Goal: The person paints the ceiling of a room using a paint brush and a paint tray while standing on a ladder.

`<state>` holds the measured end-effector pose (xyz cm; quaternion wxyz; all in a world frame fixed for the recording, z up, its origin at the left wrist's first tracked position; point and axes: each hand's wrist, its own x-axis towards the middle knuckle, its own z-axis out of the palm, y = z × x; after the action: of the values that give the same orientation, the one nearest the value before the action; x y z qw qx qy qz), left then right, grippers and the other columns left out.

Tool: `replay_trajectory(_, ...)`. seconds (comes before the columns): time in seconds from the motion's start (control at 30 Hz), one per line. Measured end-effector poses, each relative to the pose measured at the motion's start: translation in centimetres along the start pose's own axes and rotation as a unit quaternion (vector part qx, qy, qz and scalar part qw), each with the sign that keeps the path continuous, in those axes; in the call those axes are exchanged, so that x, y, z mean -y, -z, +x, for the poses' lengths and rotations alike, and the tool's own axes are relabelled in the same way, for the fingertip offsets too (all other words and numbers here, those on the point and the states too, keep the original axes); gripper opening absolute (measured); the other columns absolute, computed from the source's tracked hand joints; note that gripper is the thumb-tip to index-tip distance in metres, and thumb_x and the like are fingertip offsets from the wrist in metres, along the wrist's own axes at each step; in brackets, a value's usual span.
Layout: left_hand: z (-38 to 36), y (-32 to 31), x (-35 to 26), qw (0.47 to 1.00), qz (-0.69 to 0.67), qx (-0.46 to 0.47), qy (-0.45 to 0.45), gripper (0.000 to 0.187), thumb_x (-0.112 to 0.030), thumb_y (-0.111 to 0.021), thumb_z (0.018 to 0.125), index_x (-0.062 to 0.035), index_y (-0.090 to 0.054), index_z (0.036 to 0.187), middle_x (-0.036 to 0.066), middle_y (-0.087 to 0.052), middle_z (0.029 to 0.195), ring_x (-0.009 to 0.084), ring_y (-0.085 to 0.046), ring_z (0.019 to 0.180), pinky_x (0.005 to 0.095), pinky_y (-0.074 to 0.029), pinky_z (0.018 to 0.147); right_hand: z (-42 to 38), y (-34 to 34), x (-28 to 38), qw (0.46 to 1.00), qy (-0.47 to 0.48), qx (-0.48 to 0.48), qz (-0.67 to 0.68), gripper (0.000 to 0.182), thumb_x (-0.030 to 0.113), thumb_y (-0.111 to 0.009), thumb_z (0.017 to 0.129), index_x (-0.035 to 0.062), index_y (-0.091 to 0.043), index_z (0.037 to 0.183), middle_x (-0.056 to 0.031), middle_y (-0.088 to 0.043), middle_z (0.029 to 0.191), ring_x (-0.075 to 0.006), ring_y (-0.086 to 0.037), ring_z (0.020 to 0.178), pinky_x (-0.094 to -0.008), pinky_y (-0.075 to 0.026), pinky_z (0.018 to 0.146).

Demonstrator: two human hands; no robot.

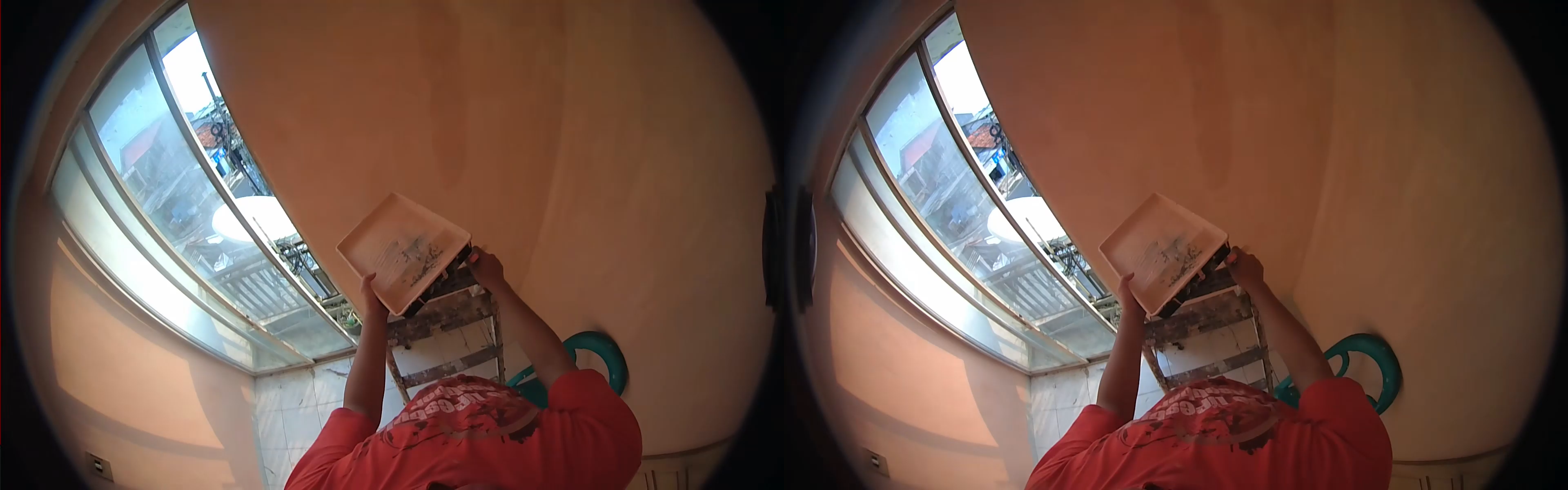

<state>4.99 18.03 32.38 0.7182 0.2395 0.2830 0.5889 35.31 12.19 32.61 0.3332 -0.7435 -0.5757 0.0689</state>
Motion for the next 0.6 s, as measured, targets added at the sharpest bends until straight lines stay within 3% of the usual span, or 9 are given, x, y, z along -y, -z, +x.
replay_trajectory(0.13, 1.0, 0.0, -0.7, 0.999, 0.008, 0.004, 0.035, 0.067, -0.033, -0.056, 0.084, 0.0033, -0.040, 0.139, 0.024, -0.055, 0.127, 0.0402, -0.059, 0.113, 0.0538, -0.050, 0.098, 0.8, 0.4, -1.0, 0.994, 0.011, 0.088, 0.064, 0.023, 0.031, -0.058, 0.094, 0.0095, -0.056, 0.103, -0.0168, -0.068, 0.082, -0.0369, -0.069, 0.084, -0.0461, -0.052, 0.072)
replay_trajectory(0.2, 1.6, 0.3, -0.7, 0.999, 0.003, -0.002, 0.044, 0.067, -0.033, -0.056, 0.085, 0.0032, -0.040, 0.139, 0.024, -0.055, 0.127, 0.0402, -0.058, 0.114, 0.0537, -0.050, 0.099, 1.1, -1.6, -1.5, 0.993, 0.001, 0.034, 0.116, 0.032, 0.036, -0.056, 0.095, 0.0076, -0.056, 0.110, -0.0167, -0.069, 0.096, -0.0385, -0.068, 0.094, -0.0457, -0.051, 0.078)
replay_trajectory(0.23, 1.7, 0.2, -0.7, 0.999, 0.002, 0.005, 0.050, 0.067, -0.033, -0.055, 0.085, 0.0031, -0.040, 0.139, 0.024, -0.055, 0.127, 0.0401, -0.058, 0.115, 0.0536, -0.049, 0.099, 0.7, -1.8, -1.2, 0.993, -0.001, 0.044, 0.113, 0.032, 0.036, -0.056, 0.095, 0.0076, -0.056, 0.110, -0.0167, -0.069, 0.096, -0.0385, -0.068, 0.094, -0.0457, -0.051, 0.078)
replay_trajectory(0.3, 1.6, 0.1, -0.8, 0.998, -0.003, 0.001, 0.062, 0.068, -0.033, -0.056, 0.084, 0.0031, -0.039, 0.140, 0.024, -0.055, 0.126, 0.0400, -0.058, 0.115, 0.0534, -0.049, 0.100, 0.0, -2.2, -0.7, 0.997, -0.003, -0.034, 0.073, 0.022, 0.027, -0.057, 0.094, 0.0090, -0.052, 0.105, -0.0176, -0.067, 0.082, -0.0388, -0.069, 0.082, -0.0465, -0.051, 0.070)
replay_trajectory(0.43, 1.9, 0.2, -1.0, 0.996, 0.013, -0.019, 0.090, 0.070, -0.036, -0.057, 0.083, 0.0029, -0.040, 0.139, 0.024, -0.056, 0.123, 0.0392, -0.058, 0.112, 0.0535, -0.049, 0.099, 0.3, -3.0, -1.3, 0.997, -0.020, -0.009, 0.071, 0.022, 0.027, -0.056, 0.094, 0.0084, -0.052, 0.104, -0.0175, -0.067, 0.083, -0.0390, -0.068, 0.083, -0.0471, -0.051, 0.072)
replay_trajectory(0.53, 2.5, 0.7, -0.8, 0.996, 0.030, -0.029, 0.073, 0.069, -0.036, -0.059, 0.082, 0.0026, -0.042, 0.137, 0.023, -0.056, 0.122, 0.0377, -0.059, 0.110, 0.0511, -0.051, 0.094, 0.6, -4.0, -1.9, 0.991, -0.004, -0.044, 0.128, 0.023, 0.029, -0.052, 0.099, 0.0078, -0.054, 0.107, -0.0204, -0.067, 0.087, -0.0400, -0.068, 0.084, -0.0478, -0.051, 0.073)
replay_trajectory(0.6, 2.8, 1.1, -1.0, 0.994, 0.034, -0.038, 0.092, 0.069, -0.036, -0.059, 0.082, 0.0023, -0.042, 0.136, 0.023, -0.056, 0.121, 0.0367, -0.060, 0.109, 0.0493, -0.053, 0.092, 1.3, -4.6, -2.6, 0.973, -0.006, -0.147, 0.176, 0.032, 0.036, -0.051, 0.102, 0.0052, -0.058, 0.108, -0.0191, -0.069, 0.088, -0.0351, -0.070, 0.080, -0.0426, -0.053, 0.070)
